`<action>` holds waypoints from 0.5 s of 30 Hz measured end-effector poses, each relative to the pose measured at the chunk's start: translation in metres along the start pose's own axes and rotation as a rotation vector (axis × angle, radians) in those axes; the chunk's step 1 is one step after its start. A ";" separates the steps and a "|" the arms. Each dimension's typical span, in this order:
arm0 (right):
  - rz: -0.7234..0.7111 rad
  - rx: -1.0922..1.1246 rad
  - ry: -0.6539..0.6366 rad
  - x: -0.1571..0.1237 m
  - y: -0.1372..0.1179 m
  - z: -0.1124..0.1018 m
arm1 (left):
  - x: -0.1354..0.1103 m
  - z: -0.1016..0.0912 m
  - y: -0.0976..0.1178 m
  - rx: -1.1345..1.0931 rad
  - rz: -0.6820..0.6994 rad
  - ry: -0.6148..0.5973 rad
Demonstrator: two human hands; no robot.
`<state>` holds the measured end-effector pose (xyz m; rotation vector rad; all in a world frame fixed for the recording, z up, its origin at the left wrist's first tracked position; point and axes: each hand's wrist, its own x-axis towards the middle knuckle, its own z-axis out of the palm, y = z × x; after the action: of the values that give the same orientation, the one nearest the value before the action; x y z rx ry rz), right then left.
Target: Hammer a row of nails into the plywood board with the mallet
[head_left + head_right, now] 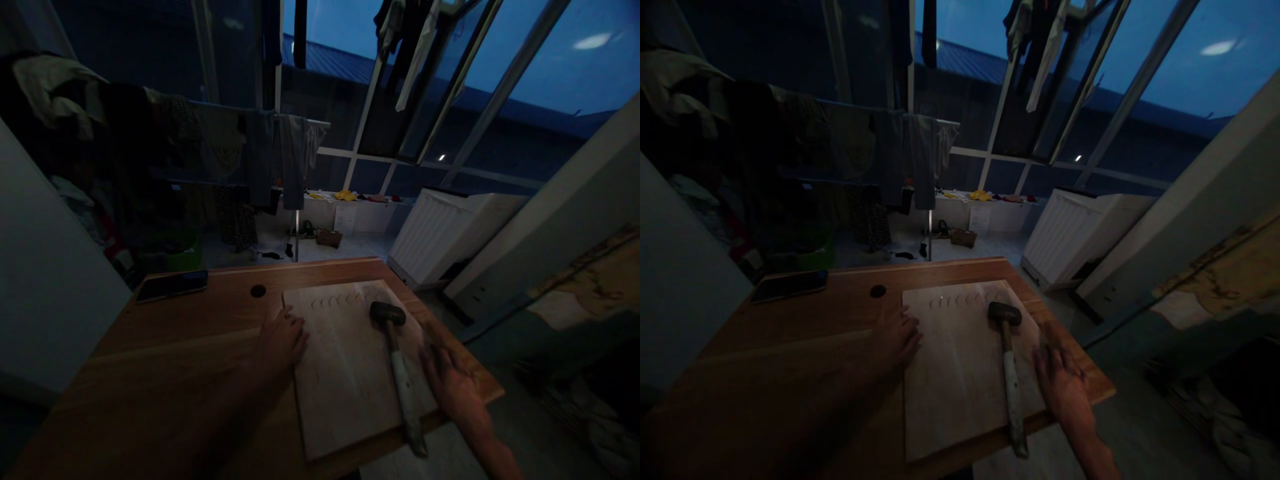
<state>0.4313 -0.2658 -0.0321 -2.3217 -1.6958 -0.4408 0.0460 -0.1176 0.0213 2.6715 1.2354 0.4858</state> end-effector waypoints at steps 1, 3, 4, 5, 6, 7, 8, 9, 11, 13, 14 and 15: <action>-0.010 0.006 0.002 -0.004 -0.009 0.003 | -0.004 -0.007 -0.009 0.002 -0.017 -0.008; -0.027 0.020 0.015 -0.010 -0.028 0.007 | -0.013 -0.024 -0.028 0.012 -0.080 -0.026; -0.048 0.022 0.022 -0.012 -0.036 0.009 | -0.018 -0.032 -0.038 0.018 -0.118 -0.036; -0.075 0.023 0.031 -0.013 -0.045 0.008 | -0.023 -0.039 -0.047 0.023 -0.152 -0.044; -0.106 0.029 0.046 -0.014 -0.053 0.007 | -0.028 -0.044 -0.056 0.029 -0.178 -0.043; -0.148 0.048 0.069 -0.014 -0.061 0.005 | -0.033 -0.049 -0.064 0.034 -0.191 -0.029; -0.201 0.082 0.097 -0.014 -0.070 0.001 | -0.037 -0.051 -0.071 0.038 -0.194 0.000; -0.275 0.124 0.117 -0.013 -0.080 -0.004 | -0.041 -0.052 -0.077 0.036 -0.196 0.038; -0.481 0.203 0.116 -0.009 -0.101 -0.015 | -0.045 -0.050 -0.088 0.002 -0.213 0.117; -0.713 0.204 0.036 -0.003 -0.123 -0.026 | -0.042 -0.044 -0.094 -0.089 -0.246 0.189; -0.787 0.190 0.003 0.001 -0.133 -0.029 | -0.038 -0.040 -0.096 -0.156 -0.259 0.224; -0.850 0.178 -0.027 0.006 -0.141 -0.031 | -0.031 -0.036 -0.098 -0.232 -0.267 0.259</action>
<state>0.2949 -0.2290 0.0007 -1.3942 -2.5539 -0.3664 -0.0552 -0.0783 0.0209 2.2627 1.4737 0.8915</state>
